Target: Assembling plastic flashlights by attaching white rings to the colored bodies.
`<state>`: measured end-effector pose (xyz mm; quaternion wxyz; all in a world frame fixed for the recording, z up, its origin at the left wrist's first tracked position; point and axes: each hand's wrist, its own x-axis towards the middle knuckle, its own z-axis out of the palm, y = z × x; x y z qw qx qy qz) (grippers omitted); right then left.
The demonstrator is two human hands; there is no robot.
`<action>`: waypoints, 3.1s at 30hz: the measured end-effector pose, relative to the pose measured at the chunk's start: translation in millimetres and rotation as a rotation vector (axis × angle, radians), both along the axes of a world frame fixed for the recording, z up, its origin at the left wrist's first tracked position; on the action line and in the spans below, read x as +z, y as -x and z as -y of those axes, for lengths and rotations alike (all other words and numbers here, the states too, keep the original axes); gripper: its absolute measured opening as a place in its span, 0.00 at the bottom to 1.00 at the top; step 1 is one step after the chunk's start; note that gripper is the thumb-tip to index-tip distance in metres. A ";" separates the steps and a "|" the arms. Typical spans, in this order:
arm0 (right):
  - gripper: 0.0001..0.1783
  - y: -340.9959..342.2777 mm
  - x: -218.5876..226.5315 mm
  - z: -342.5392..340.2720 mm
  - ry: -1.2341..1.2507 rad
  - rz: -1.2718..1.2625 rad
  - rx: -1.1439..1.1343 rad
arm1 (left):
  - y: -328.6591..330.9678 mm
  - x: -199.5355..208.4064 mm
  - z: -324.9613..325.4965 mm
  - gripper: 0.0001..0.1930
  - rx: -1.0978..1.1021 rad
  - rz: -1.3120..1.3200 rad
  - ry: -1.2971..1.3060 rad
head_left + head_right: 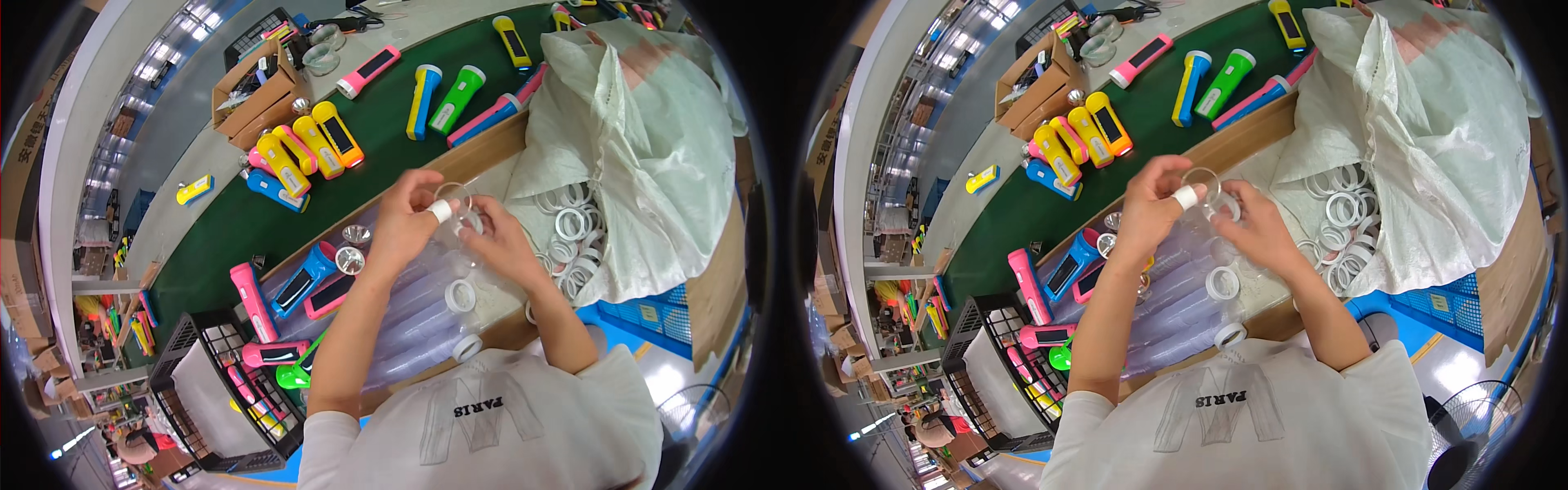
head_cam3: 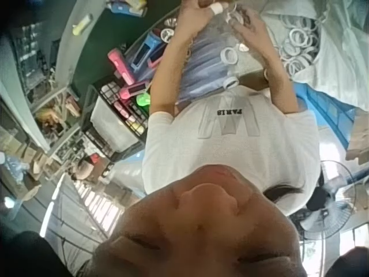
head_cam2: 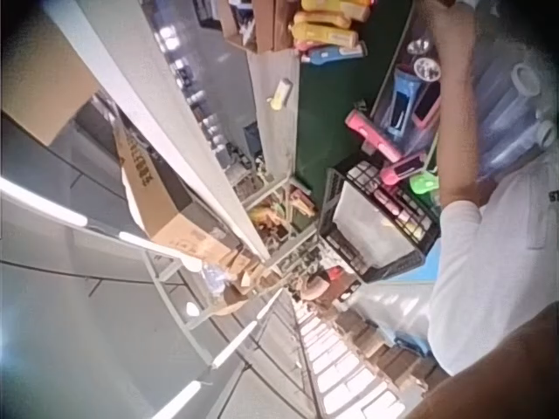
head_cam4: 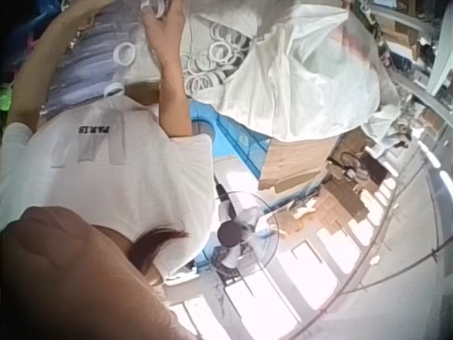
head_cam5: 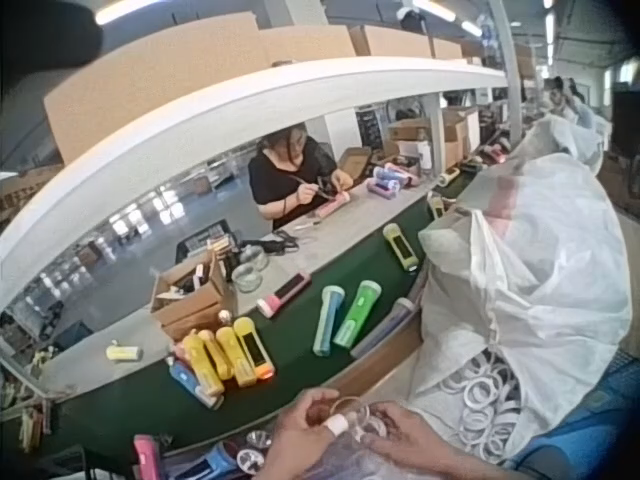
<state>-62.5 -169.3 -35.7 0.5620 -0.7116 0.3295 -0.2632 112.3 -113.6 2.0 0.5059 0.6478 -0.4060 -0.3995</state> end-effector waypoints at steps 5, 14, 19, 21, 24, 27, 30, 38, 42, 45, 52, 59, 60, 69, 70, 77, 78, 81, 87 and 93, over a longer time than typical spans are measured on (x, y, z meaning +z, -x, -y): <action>0.21 -15.2 -2.1 4.2 -1.236 0.725 0.094 | -3.4 7.9 6.1 0.15 -0.149 -0.011 -0.052; 0.23 -26.6 -26.3 6.8 -1.224 0.790 0.139 | -135.7 -63.1 76.3 0.20 0.001 1.522 -0.482; 0.26 -22.8 -15.8 6.2 -1.261 0.799 0.123 | -137.7 -55.8 95.1 0.19 -0.046 1.500 -0.754; 0.25 -17.7 -14.5 5.8 -1.274 0.817 0.145 | -157.6 -60.6 80.3 0.15 -0.062 1.419 -0.784; 0.24 -16.8 -13.3 2.8 -1.281 0.857 0.190 | -184.2 -55.2 29.2 0.15 -0.146 1.188 -0.763; 0.23 -17.5 -15.9 -0.6 -1.253 0.885 0.273 | -187.4 -29.7 -18.4 0.12 -0.140 0.756 -0.383; 0.23 -21.9 -15.1 -6.7 -1.298 0.846 0.243 | -140.9 11.0 -65.9 0.10 -0.002 0.403 -0.136; 0.25 -20.1 -4.7 -22.4 -1.260 0.755 0.188 | -43.7 83.9 -141.0 0.13 -0.282 0.147 0.075; 0.25 -14.1 -9.0 -26.6 -1.267 0.772 0.211 | -23.4 77.2 -150.1 0.15 -0.374 0.445 0.053; 0.24 -10.3 -15.9 -27.6 -1.271 0.790 0.210 | -13.7 83.8 -151.8 0.17 -0.489 0.775 0.041; 0.25 -4.3 -5.7 -30.6 -1.078 0.686 0.121 | 1.0 102.5 -149.4 0.26 -0.507 0.922 -0.023; 0.23 -6.7 -4.5 -40.7 -0.940 0.728 0.166 | 19.9 101.7 -143.3 0.30 -0.463 1.156 -0.149; 0.23 -7.8 -4.6 -40.8 -0.938 0.680 0.114 | 21.5 100.0 -141.7 0.30 -0.466 1.202 -0.144; 0.24 -4.2 -4.9 -40.9 -1.015 0.615 0.005 | 21.7 92.3 -141.9 0.29 -0.409 1.249 0.089; 0.26 -4.0 -1.7 -42.3 -1.066 0.661 0.093 | 21.7 81.5 -139.7 0.28 -0.408 1.289 0.113; 0.28 21.9 49.6 -51.4 0.374 0.494 0.283 | -2.3 54.9 -165.6 0.30 -0.224 -0.525 -0.213; 0.28 25.4 58.8 -55.3 0.473 0.573 0.344 | -8.5 54.3 -168.1 0.31 -0.323 -0.638 -0.178; 0.26 17.6 62.8 -53.1 0.279 0.497 0.285 | -7.5 60.4 -161.3 0.30 -0.299 -0.354 -0.153; 0.25 2.8 23.3 -31.0 -0.860 0.419 0.116 | 5.2 35.2 -128.6 0.26 -0.443 1.316 0.431; 0.27 18.1 66.2 -36.0 -0.186 0.259 0.317 | 14.3 47.9 -142.4 0.19 -0.378 0.821 0.367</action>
